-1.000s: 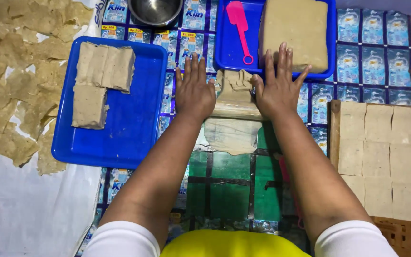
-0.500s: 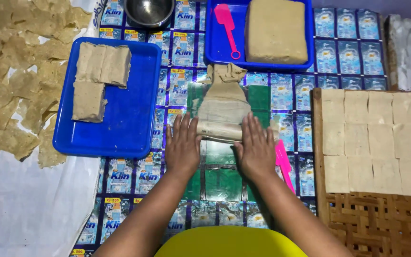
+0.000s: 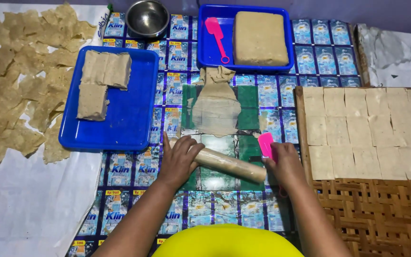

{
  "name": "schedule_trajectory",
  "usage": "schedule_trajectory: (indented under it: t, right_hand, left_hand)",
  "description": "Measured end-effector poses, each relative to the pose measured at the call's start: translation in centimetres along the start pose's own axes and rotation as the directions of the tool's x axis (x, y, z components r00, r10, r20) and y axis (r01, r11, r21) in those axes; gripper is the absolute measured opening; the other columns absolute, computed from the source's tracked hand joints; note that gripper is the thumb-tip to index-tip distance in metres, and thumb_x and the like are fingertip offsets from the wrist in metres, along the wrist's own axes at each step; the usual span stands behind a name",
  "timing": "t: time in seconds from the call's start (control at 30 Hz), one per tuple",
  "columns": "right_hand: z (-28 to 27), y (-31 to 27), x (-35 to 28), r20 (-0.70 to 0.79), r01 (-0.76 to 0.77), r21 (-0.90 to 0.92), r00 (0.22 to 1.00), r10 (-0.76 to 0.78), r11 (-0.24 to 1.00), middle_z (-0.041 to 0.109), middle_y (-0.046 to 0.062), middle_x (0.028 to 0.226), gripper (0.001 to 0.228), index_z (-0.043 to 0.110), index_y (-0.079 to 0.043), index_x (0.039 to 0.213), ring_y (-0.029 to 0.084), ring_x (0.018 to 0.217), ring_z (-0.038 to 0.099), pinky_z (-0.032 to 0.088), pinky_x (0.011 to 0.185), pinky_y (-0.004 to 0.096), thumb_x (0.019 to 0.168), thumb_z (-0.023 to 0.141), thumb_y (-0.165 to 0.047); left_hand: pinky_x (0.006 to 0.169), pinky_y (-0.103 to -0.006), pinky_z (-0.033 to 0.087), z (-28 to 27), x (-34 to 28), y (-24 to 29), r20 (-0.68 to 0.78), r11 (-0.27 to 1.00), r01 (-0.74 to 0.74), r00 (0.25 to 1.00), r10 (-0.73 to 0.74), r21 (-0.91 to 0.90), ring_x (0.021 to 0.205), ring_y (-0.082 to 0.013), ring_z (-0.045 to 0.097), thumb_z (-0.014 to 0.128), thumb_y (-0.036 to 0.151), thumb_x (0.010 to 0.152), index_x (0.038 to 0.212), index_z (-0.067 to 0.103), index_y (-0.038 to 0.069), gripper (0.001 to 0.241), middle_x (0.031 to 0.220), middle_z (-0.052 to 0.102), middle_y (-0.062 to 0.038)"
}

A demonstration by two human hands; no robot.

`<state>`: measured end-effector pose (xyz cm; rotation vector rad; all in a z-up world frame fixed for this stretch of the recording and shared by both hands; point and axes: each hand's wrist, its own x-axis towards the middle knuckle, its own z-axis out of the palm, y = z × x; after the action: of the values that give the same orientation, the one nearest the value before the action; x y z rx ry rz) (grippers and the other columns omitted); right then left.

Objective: Rolling out dough and cutting it into rectangular pieces for food preparation.

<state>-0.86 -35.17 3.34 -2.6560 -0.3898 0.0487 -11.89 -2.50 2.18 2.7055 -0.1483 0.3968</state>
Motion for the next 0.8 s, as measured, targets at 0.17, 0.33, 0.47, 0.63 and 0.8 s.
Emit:
schedule_trajectory:
  t: [0.17,0.33,0.47,0.63,0.8]
  right_hand:
    - [-0.2,0.2,0.1,0.058,0.093,-0.108,0.995,-0.087,0.99,0.065,0.021,0.111,0.039,0.069,-0.006,0.116,0.043,0.101,0.064,0.054,0.085,0.05,0.078,0.074,-0.014]
    - [0.2,1.2,2.5,0.087,0.073,-0.303,0.995,-0.048,0.95,0.066,0.017,0.113,0.024,0.066,-0.007,0.115,0.04,0.102,0.066,0.054,0.083,0.05,0.091,0.062,-0.005]
    - [-0.9,-1.1,7.1,0.048,0.236,-0.372,0.971,-0.235,0.898,0.067,0.012,0.097,0.011,0.07,-0.013,0.099,0.035,0.096,0.066,0.054,0.078,0.048,0.09,0.066,-0.016]
    - [0.2,-1.5,12.2,0.109,0.417,-0.32,0.908,-0.404,0.851,0.068,0.008,0.087,0.014,0.072,-0.012,0.09,0.031,0.089,0.067,0.054,0.073,0.046,0.09,0.069,-0.026]
    - [1.6,-0.5,15.4,0.098,0.446,-0.368,0.891,-0.443,0.816,0.069,0.003,0.09,0.009,0.073,-0.016,0.094,0.028,0.092,0.067,0.055,0.074,0.043,0.09,0.069,-0.024]
  left_hand:
    - [0.121,-0.0671,0.011,0.0,-1.8,-0.9,0.017,0.998,-0.012,1.0,0.013,-0.055,0.128,-0.0235,0.055,0.089,0.024,0.065,0.125,0.064,0.022,0.065,0.12,0.062,-0.001]
    - [0.122,-0.0621,0.016,0.1,-2.1,-1.1,0.014,0.996,0.018,1.0,-0.017,-0.083,0.127,-0.0219,0.055,0.09,0.028,0.065,0.126,0.064,0.023,0.067,0.121,0.062,0.0]
    - [0.122,-0.0611,0.018,0.0,-2.0,-1.2,0.002,0.995,-0.003,1.0,0.003,-0.102,0.127,-0.0221,0.055,0.09,0.028,0.066,0.128,0.064,0.022,0.067,0.121,0.062,-0.001]
    - [0.122,-0.0616,0.019,0.0,-1.9,-1.3,-0.001,0.992,0.0,1.0,0.0,-0.129,0.125,-0.0229,0.055,0.091,0.03,0.066,0.128,0.064,0.023,0.068,0.119,0.062,-0.002]
    - [0.121,-0.0613,0.02,0.2,-1.9,-1.4,-0.005,0.995,-0.001,1.0,0.0,-0.099,0.126,-0.0222,0.056,0.091,0.028,0.062,0.128,0.064,0.023,0.071,0.121,0.063,-0.001]
